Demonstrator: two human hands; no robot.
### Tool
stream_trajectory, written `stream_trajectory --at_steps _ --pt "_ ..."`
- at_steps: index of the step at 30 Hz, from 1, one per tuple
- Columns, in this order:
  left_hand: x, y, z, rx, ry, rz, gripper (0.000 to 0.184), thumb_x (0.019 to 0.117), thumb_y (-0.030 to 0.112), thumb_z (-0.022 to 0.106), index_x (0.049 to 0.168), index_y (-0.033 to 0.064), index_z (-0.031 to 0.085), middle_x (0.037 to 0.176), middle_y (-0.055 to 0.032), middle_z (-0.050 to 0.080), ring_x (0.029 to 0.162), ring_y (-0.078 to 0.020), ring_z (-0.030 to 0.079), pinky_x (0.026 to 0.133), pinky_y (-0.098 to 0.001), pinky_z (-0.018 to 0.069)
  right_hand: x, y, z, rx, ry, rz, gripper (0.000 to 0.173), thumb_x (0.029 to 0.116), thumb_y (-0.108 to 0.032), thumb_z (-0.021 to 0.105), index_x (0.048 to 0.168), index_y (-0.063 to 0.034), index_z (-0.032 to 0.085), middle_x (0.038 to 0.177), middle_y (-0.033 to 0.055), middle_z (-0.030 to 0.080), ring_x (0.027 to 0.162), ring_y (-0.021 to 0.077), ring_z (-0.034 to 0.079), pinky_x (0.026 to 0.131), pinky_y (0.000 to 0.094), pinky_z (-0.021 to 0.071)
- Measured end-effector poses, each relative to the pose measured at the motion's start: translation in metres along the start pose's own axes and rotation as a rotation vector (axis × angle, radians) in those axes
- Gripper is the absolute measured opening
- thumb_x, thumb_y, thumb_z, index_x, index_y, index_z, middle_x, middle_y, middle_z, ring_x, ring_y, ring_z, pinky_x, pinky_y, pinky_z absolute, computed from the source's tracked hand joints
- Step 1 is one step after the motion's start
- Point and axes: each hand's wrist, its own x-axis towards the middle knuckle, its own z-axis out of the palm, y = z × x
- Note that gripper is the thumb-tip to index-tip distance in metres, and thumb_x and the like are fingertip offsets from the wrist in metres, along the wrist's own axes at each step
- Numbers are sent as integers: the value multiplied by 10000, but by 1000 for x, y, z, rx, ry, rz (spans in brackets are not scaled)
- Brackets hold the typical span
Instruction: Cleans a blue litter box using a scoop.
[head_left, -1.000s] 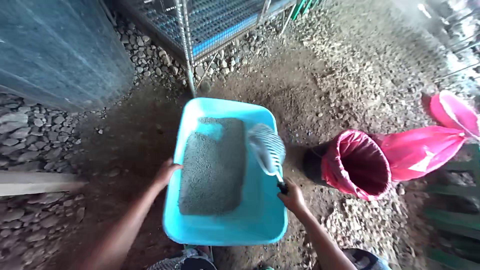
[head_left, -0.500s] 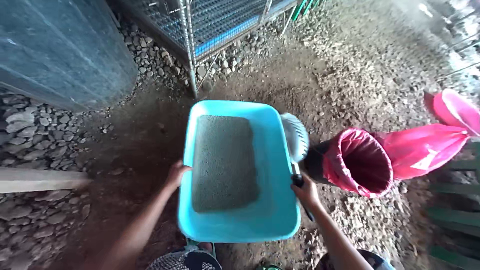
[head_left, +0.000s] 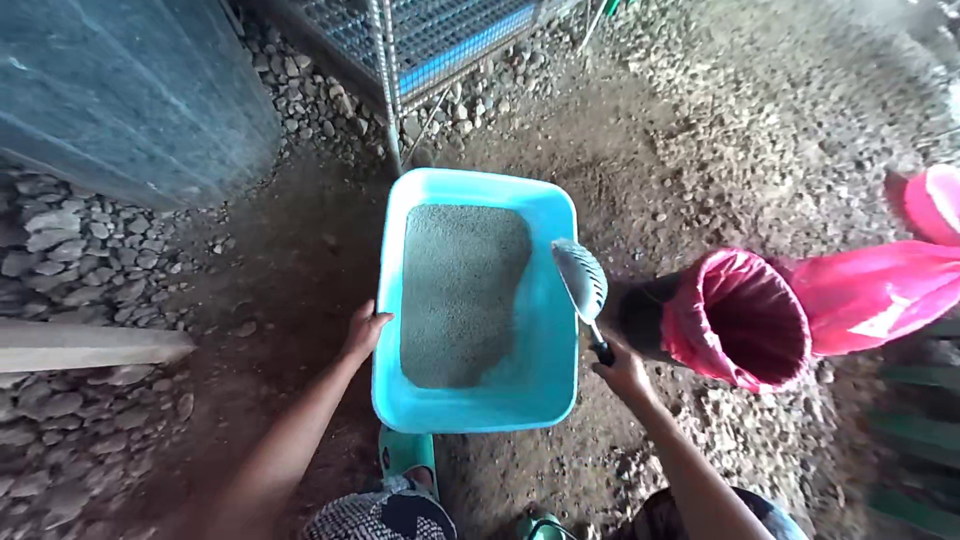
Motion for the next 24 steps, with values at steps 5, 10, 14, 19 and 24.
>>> stream_trajectory --at_steps 5,10,14,19,24 --pt "27 -8 5 42 -43 -100 477 994 47 586 1454 -24 481 1329 -288 585 1194 -366 607 1018 -544 481 -30 -7 -52 -424 29 -145 415 864 -135 792 1262 -51 713 1182 252 695 1044 480 679 865 688 519" --pt "19 0 4 -4 -230 -175 789 946 -22 617 1616 115 224 1534 -218 436 1357 -332 491 1089 -523 432 -34 -69 -81 -722 -277 61 381 1044 -298 610 1328 -44 630 1194 256 693 1150 459 652 959 652 485" --pt "-8 13 8 -22 -245 -65 823 912 -62 592 1623 95 210 1512 -223 463 1300 -286 550 1058 -461 476 -6 -68 -79 -707 -333 71 389 1032 -328 591 1162 28 676 1139 271 693 1120 463 656 929 656 495" --pt "-37 32 14 -18 -257 17 850 899 -51 609 1626 59 183 1505 -231 472 1297 -255 566 1067 -417 483 42 -3 -64 -549 -526 33 422 923 -418 769 954 0 723 807 162 684 678 284 659 686 506 560" --pt "-47 43 17 25 -316 114 917 895 -24 633 1643 76 112 1563 -214 419 1362 -224 522 1116 -392 450 27 -19 10 -162 -762 46 405 940 -384 759 1040 4 696 711 80 641 555 154 591 589 344 538"
